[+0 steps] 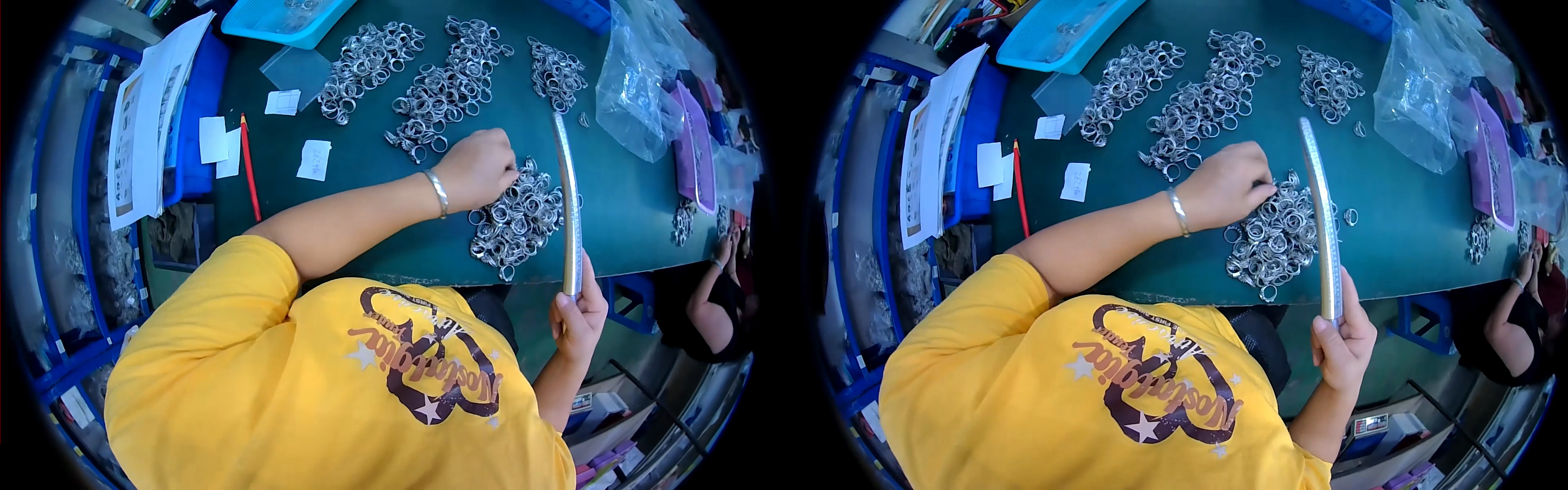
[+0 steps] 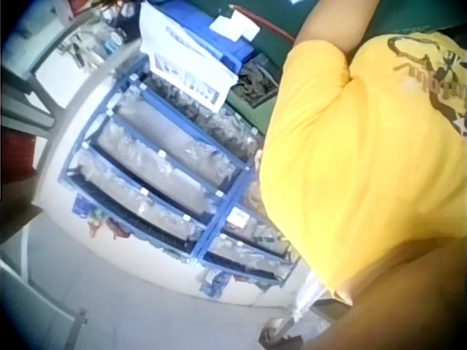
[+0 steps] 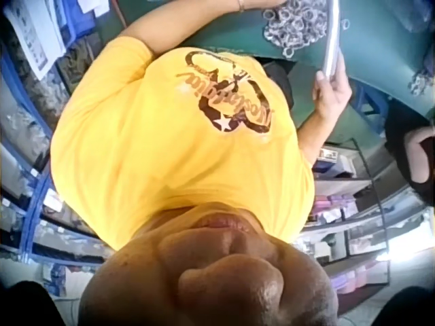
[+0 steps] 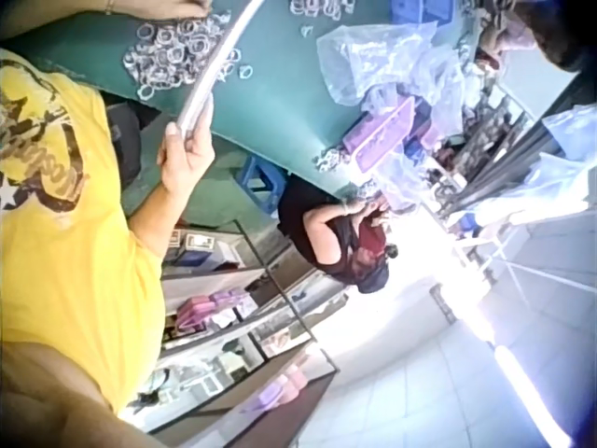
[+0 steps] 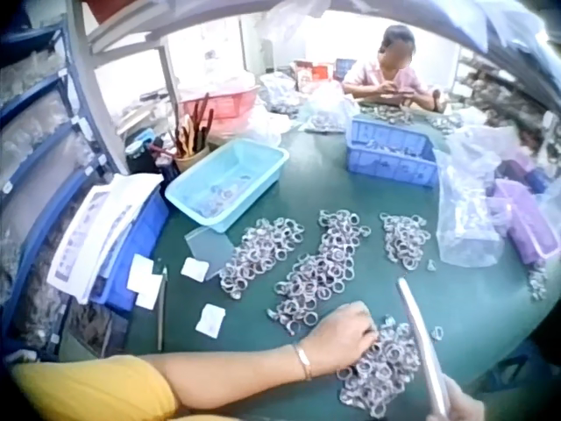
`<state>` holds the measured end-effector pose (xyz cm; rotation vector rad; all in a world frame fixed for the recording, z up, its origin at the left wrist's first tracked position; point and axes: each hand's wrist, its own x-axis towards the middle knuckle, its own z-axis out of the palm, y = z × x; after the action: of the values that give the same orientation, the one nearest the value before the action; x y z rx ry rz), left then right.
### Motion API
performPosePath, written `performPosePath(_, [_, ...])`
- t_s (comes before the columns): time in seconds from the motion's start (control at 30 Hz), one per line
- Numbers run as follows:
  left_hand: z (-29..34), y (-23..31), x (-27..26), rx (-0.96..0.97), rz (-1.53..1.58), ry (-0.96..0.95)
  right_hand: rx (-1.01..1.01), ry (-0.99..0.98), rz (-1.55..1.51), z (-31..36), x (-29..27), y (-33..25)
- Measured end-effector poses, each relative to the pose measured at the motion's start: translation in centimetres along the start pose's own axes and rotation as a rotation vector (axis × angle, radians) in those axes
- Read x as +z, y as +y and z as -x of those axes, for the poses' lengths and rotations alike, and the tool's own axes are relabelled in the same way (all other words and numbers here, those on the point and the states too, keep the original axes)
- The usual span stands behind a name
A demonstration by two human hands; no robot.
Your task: The person picks up metal rings from a pile and slides them one at a time onto a tapered ring sizer to check their size.
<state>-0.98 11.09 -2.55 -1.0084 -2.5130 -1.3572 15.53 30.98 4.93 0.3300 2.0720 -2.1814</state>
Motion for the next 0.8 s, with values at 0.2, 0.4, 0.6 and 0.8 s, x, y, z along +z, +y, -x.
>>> performPosePath(0.2, [1.3,0.8,-4.8,-0.741,1.308,0.017,0.061,-0.061,0.134,0.3,-0.2,0.1])
performPosePath(0.4, [3.6,-0.2,-6.2,-0.715,1.401,0.054,0.019,-0.267,0.363,-0.4,-0.1,-0.2])
performPosePath(0.6, [5.1,1.3,-5.6,-0.6,1.418,-0.192,-0.068,-0.456,0.426,-2.1,1.4,-0.7])
performPosePath(0.8, [6.1,1.0,-4.9,-0.582,1.39,-0.123,-0.204,-0.408,0.424,-2.1,2.1,0.0])
